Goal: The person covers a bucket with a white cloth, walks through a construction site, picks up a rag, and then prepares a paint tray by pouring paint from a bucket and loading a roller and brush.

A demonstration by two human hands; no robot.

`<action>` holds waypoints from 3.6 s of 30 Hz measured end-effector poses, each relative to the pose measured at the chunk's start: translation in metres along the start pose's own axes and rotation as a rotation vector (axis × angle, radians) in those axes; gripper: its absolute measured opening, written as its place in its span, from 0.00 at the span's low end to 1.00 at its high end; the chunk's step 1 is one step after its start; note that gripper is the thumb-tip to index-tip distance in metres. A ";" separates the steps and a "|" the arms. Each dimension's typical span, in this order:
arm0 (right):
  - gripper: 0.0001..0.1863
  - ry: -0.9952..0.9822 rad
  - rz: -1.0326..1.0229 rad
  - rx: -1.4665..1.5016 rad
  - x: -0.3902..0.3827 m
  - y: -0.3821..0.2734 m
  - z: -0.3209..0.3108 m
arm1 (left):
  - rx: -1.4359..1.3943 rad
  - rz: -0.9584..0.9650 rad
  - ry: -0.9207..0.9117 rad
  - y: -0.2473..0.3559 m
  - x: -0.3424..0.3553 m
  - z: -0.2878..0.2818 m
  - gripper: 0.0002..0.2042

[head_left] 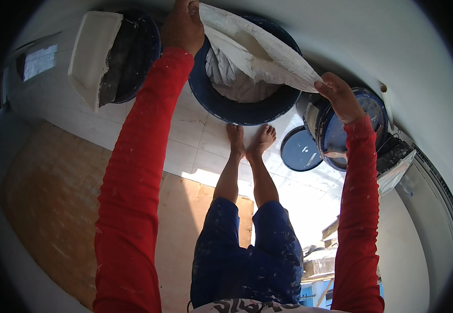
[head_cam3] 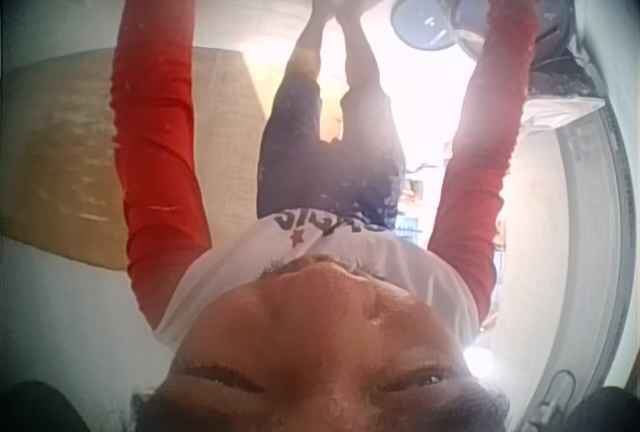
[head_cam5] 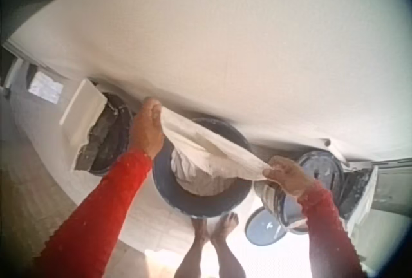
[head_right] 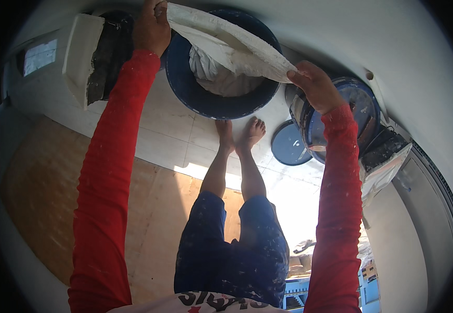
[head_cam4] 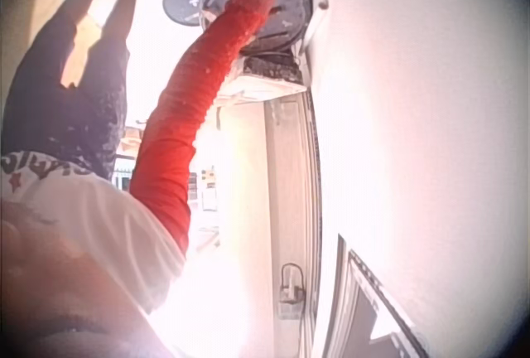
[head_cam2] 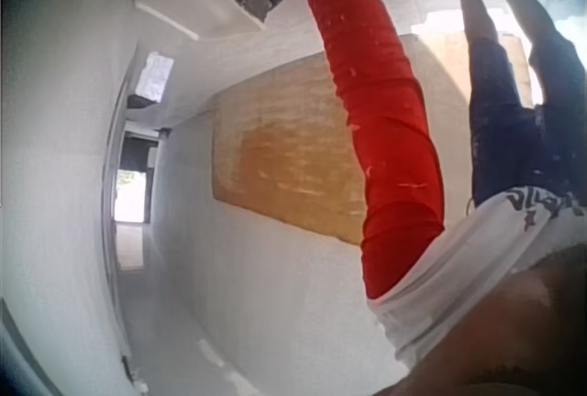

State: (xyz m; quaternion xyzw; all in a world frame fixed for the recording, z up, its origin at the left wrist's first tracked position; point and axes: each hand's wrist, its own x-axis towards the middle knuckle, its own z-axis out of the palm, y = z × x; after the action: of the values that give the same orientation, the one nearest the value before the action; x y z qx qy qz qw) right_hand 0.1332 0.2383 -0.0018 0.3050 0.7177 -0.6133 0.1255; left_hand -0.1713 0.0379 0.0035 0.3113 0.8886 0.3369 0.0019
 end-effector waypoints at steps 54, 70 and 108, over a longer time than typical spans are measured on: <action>0.06 0.655 0.027 0.738 -0.054 0.039 0.046 | -0.128 -0.092 0.218 0.005 -0.020 0.016 0.13; 0.07 0.427 0.026 0.700 -0.087 0.041 0.033 | 0.088 0.137 0.142 -0.017 -0.014 0.010 0.13; 0.13 0.695 0.256 0.766 0.030 0.069 -0.007 | 0.248 -0.167 -0.182 -0.070 0.049 0.082 0.15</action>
State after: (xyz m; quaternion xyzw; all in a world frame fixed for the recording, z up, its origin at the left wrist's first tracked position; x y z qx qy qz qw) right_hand 0.1520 0.2582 -0.0727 0.5994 0.3985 -0.6740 -0.1660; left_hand -0.2317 0.0736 -0.0915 0.2635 0.9422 0.1940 0.0717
